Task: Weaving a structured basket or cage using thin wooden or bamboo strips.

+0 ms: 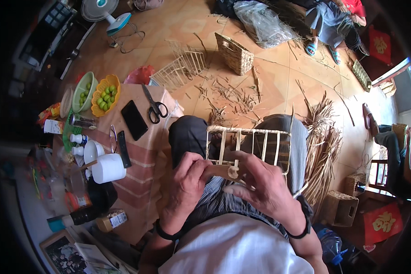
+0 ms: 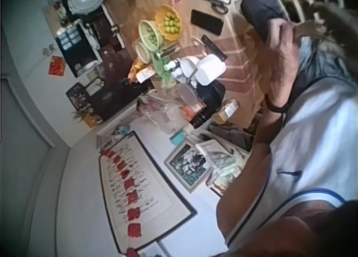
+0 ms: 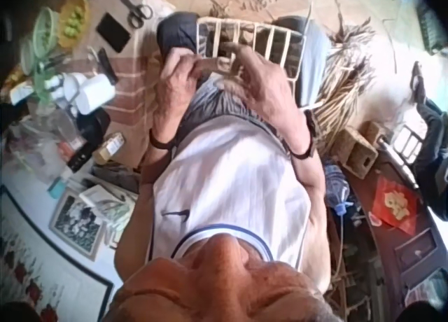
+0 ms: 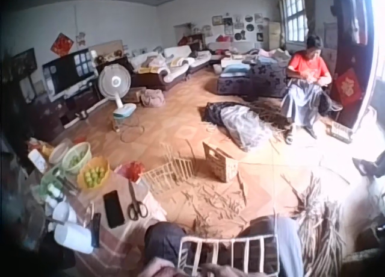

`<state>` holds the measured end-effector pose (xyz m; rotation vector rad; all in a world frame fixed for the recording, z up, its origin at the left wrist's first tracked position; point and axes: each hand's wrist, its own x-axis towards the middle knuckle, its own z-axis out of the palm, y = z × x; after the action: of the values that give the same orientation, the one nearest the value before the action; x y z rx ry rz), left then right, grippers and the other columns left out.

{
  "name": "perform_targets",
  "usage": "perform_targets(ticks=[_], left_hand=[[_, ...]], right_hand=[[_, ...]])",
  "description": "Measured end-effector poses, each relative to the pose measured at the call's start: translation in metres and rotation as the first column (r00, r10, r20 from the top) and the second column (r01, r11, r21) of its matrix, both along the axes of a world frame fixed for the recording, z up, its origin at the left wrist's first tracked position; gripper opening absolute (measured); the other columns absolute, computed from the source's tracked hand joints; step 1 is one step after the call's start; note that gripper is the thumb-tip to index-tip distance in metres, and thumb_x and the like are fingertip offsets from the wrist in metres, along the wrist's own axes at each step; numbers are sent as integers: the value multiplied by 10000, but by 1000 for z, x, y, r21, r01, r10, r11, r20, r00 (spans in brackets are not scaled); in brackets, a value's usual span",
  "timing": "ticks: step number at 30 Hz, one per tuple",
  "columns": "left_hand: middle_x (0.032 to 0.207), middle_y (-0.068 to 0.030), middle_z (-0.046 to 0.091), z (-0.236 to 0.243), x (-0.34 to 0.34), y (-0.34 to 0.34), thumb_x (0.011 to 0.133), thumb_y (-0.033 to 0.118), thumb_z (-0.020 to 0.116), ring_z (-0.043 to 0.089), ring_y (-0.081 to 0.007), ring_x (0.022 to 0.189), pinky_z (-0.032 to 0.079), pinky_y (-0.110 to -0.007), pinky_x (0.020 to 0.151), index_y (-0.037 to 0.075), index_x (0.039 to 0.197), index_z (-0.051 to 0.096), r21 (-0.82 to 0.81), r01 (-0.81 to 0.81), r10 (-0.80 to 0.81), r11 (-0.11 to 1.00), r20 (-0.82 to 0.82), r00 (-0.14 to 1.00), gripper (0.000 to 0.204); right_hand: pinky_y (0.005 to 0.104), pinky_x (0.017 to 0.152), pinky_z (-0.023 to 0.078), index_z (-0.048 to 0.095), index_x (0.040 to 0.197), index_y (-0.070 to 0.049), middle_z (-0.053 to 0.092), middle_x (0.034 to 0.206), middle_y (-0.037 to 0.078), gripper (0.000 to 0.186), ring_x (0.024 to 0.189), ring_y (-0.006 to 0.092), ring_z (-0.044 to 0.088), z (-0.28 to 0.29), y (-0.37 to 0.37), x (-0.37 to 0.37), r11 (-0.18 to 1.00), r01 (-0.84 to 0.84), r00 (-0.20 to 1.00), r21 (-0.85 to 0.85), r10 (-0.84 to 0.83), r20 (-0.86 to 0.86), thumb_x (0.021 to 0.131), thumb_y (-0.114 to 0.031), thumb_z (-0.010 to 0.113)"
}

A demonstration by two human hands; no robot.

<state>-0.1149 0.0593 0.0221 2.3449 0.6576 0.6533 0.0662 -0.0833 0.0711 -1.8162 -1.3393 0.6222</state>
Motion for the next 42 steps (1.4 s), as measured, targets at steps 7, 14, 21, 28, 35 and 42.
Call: perform_targets(ticks=[7,14,21,28,35,42], left_hand=[[1044,-132,597,6,1,-6,880,52,820,677,-322,929,569,-431,785,43,1218,667,-53,-69,65,996,-70,995,372],[1250,-181,503,7,-3,-24,875,184,850,648,-353,1006,558,-450,857,30,1504,533,78,-49,62,996,-167,984,721],[1135,-155,556,10,-3,-14,883,47,738,637,-374,996,542,-492,832,60,1330,629,238,47,55,970,-405,913,460],[1001,-139,570,4,-5,-5,893,30,635,640,-320,893,532,-456,802,36,1184,675,160,78,-24,984,-312,950,294],[998,-135,603,-8,-6,-2,836,-20,702,662,-333,867,555,-448,756,44,1118,722,45,76,-65,996,-203,977,289],[1004,-134,604,-10,-7,-3,824,-56,703,693,-342,907,589,-451,785,69,1173,707,-27,64,-67,998,-122,990,371]], right_hand=[[217,627,524,629,1190,-4,672,917,12,177,725,35,592,-27,43,1,990,143,439,-17,-78,-895,1103,-157,651],[265,582,559,632,1157,0,754,943,88,138,792,153,770,-36,63,12,982,180,540,-58,-148,-829,1095,-124,641],[491,652,553,660,1003,-60,668,758,219,155,748,434,686,-33,86,7,999,3,981,-34,4,193,936,-191,707],[512,602,515,607,957,-47,661,812,205,114,705,426,682,-27,80,-9,998,-14,922,-65,38,385,909,-114,686],[496,631,543,566,1026,-16,640,869,205,419,740,413,699,-36,71,-13,997,-5,942,-80,31,334,784,-187,862],[504,662,541,619,1189,-22,665,926,195,334,795,446,680,-30,68,-11,995,-37,978,-92,55,203,903,-98,775]])
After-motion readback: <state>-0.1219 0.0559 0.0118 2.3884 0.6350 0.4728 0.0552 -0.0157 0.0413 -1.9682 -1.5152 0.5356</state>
